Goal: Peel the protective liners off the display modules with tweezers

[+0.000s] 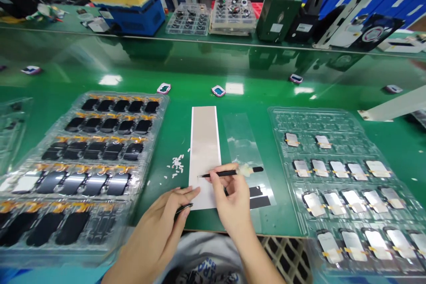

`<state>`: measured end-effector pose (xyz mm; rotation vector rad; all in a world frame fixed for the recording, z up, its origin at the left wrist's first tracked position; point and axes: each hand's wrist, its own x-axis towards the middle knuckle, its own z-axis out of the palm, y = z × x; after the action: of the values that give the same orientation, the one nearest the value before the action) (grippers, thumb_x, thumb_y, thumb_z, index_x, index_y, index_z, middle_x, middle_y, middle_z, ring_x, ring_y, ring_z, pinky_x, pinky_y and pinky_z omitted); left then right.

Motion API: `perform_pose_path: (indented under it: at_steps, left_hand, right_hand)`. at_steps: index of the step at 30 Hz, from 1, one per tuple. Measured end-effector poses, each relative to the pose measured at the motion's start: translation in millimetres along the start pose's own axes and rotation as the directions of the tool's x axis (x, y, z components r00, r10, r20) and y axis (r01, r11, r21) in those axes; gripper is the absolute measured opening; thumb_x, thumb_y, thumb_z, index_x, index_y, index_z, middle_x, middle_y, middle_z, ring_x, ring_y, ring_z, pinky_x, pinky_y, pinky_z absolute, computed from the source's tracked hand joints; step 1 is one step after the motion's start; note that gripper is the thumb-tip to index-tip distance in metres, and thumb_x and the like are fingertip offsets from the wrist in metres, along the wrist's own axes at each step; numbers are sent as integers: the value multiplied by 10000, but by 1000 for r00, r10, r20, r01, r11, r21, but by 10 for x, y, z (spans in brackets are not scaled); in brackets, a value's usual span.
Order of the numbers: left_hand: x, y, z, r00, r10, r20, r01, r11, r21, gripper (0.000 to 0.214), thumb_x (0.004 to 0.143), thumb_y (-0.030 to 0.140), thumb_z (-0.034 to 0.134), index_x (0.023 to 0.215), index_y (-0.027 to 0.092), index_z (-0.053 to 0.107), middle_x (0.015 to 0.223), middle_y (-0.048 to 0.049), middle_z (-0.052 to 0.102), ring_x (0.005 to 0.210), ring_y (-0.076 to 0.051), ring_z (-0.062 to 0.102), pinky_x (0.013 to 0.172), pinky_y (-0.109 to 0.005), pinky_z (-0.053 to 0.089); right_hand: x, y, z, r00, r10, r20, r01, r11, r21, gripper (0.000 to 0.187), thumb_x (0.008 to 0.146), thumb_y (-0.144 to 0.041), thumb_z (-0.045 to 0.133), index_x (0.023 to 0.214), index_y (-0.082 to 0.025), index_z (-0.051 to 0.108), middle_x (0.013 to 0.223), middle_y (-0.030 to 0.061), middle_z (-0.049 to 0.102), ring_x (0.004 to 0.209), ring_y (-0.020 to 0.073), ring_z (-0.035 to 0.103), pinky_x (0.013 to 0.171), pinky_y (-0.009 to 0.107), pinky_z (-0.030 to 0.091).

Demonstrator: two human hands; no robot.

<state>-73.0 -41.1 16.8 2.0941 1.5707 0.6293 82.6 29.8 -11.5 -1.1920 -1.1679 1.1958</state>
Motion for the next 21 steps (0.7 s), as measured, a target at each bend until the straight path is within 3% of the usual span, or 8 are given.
perform_pose_path:
  at_steps: [6,16,21]
  left_hand:
    - [-21,-8,-11,999,-11,31,12,1000,-27,273,1008,128,397,1253,227,471,1233,-140,706,1200,-276,656,939,-488,600]
    - [-11,-32,-11,999,-12,34,14,998,-66,256,1012,132,393,1229,232,483,1249,-136,703,1207,-278,650,963,-488,582]
    - [-10,-80,53,997,-37,-65,30,994,-108,190,1014,122,397,1163,224,455,1286,-160,674,1178,-268,655,911,-445,590]
  right_hand:
    - [-30,79,5,998,-51,36,56,984,-169,131,914,-319,682,892,-203,624,982,69,672,764,174,739,692,303,633]
    - [-13,40,57,1000,-4,-2,4,995,-97,129,890,-315,688,918,-217,608,930,52,682,737,174,743,649,297,631]
    - [-17,74,51,1000,7,11,-6,994,-111,138,908,-317,673,946,-221,581,913,34,665,726,168,745,666,301,631]
